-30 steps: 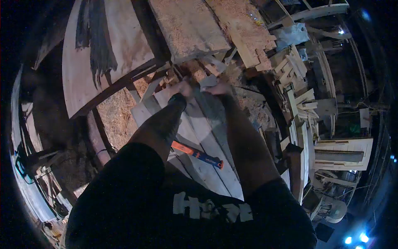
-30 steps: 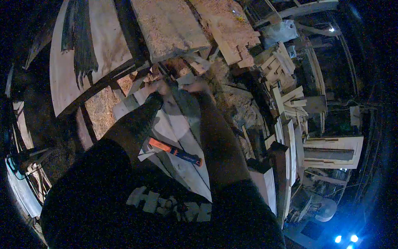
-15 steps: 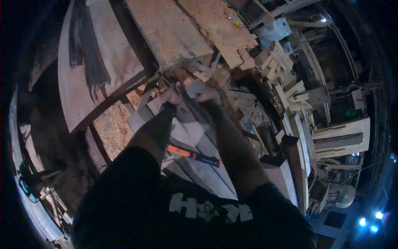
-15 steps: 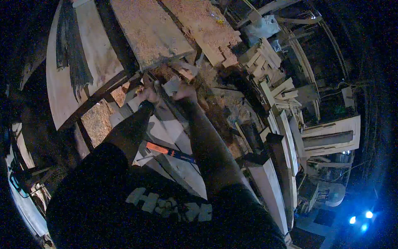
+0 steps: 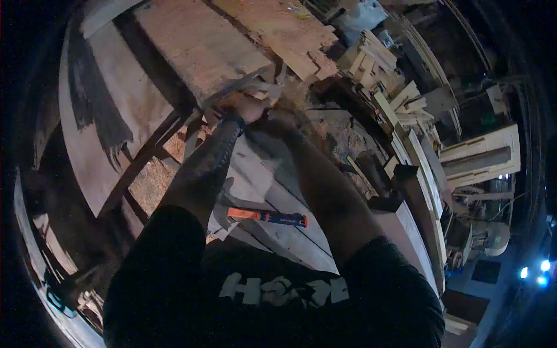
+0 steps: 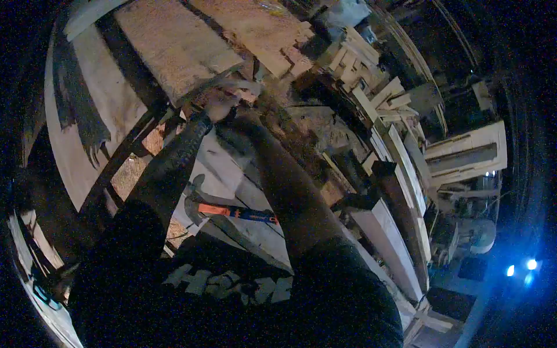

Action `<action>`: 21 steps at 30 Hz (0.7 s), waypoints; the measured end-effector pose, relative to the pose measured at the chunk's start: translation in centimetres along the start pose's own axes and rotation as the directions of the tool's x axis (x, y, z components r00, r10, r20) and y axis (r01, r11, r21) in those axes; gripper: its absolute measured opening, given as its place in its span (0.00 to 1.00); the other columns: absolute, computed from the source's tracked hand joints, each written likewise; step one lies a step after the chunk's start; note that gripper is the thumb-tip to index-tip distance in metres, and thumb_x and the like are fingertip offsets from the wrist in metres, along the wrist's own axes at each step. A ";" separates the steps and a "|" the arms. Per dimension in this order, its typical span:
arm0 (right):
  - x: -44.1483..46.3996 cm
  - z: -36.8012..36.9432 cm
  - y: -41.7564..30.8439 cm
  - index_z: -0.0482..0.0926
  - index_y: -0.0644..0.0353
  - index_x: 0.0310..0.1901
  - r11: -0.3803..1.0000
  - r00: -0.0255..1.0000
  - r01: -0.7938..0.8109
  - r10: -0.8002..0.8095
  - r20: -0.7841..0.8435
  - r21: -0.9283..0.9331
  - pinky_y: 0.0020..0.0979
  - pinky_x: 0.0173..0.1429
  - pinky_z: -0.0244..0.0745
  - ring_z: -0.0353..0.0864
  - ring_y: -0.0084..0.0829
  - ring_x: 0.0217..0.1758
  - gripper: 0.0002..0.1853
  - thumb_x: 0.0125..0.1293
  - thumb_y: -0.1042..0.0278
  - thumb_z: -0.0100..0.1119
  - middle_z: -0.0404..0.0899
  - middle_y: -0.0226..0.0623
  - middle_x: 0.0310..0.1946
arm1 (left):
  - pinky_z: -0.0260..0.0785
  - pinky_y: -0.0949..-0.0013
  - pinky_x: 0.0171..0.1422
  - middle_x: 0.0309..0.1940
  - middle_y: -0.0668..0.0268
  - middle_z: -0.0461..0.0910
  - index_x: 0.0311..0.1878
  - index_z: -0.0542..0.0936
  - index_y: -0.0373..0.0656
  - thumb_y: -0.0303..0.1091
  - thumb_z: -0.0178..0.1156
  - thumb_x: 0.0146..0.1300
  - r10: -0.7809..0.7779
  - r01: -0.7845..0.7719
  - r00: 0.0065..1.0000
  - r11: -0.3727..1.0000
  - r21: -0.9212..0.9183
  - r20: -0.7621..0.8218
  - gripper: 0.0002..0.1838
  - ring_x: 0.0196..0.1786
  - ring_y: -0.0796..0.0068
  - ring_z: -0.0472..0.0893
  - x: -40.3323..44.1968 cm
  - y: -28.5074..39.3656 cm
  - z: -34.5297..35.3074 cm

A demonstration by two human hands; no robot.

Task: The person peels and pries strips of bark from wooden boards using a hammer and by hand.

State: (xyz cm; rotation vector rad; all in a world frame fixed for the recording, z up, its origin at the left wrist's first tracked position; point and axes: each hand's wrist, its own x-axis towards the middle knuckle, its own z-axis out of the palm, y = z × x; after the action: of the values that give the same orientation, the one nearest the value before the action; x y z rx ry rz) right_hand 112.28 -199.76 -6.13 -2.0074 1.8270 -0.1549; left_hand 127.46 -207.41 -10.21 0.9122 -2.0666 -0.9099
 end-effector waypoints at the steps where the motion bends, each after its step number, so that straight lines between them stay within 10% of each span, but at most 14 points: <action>1: -0.1 0.3 0.9 0.81 0.64 0.57 1.000 0.999 0.008 -0.008 -0.053 -0.005 0.43 0.57 0.79 0.85 0.40 0.50 0.28 0.68 0.47 0.65 0.85 0.50 0.49 | 0.76 0.52 0.60 0.51 0.43 0.85 0.56 0.83 0.36 0.64 0.58 0.72 -0.101 0.105 0.992 0.994 -0.044 0.079 0.34 0.55 0.47 0.84 0.3 0.6 0.3; 5: -6.0 1.5 4.2 0.83 0.63 0.55 0.713 0.942 0.254 -0.028 -0.334 0.654 0.47 0.53 0.80 0.86 0.44 0.45 0.30 0.66 0.42 0.67 0.86 0.51 0.43 | 0.76 0.52 0.61 0.52 0.45 0.85 0.55 0.84 0.36 0.68 0.62 0.66 -0.201 0.189 0.978 0.967 0.173 0.055 0.38 0.57 0.49 0.84 0.9 -7.0 5.6; 7: -11.6 0.0 4.1 0.84 0.62 0.54 0.777 0.994 0.014 0.055 -0.091 0.629 0.47 0.53 0.81 0.87 0.46 0.46 0.33 0.62 0.38 0.70 0.87 0.52 0.43 | 0.76 0.54 0.62 0.51 0.53 0.87 0.53 0.86 0.43 0.56 0.67 0.64 0.053 -0.047 0.998 0.990 0.134 -0.038 0.26 0.55 0.52 0.85 0.4 -7.9 5.0; 9: -15.9 1.8 8.4 0.85 0.60 0.54 0.934 0.959 -0.283 0.272 0.082 0.216 0.46 0.54 0.82 0.89 0.47 0.48 0.36 0.56 0.36 0.74 0.88 0.52 0.44 | 0.77 0.54 0.62 0.53 0.58 0.87 0.57 0.86 0.46 0.50 0.71 0.64 -0.052 0.061 0.998 0.901 0.430 -0.033 0.23 0.55 0.53 0.85 -0.4 -3.7 2.8; 15: -20.6 1.2 6.7 0.89 0.58 0.48 0.875 0.888 -0.419 0.450 -0.090 0.244 0.46 0.54 0.84 0.90 0.45 0.49 0.35 0.46 0.36 0.78 0.90 0.45 0.45 | 0.74 0.51 0.67 0.62 0.52 0.84 0.70 0.78 0.42 0.56 0.62 0.71 -0.053 -0.008 0.993 0.864 0.504 0.107 0.33 0.64 0.51 0.82 1.4 -9.8 2.6; 21: -21.9 1.4 3.2 0.89 0.57 0.47 0.857 0.870 -0.485 0.493 -0.007 0.172 0.49 0.52 0.84 0.91 0.46 0.48 0.24 0.58 0.46 0.68 0.90 0.47 0.44 | 0.70 0.53 0.70 0.61 0.48 0.83 0.66 0.80 0.39 0.52 0.63 0.73 -0.026 0.019 1.000 0.956 0.293 0.018 0.29 0.65 0.52 0.80 -4.6 -1.6 -5.6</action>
State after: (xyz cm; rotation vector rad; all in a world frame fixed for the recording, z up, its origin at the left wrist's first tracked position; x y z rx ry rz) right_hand 106.95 -178.34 -4.29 -1.3820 2.2143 -0.1976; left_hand 134.85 -206.30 -10.03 1.0844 -2.2527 -0.6352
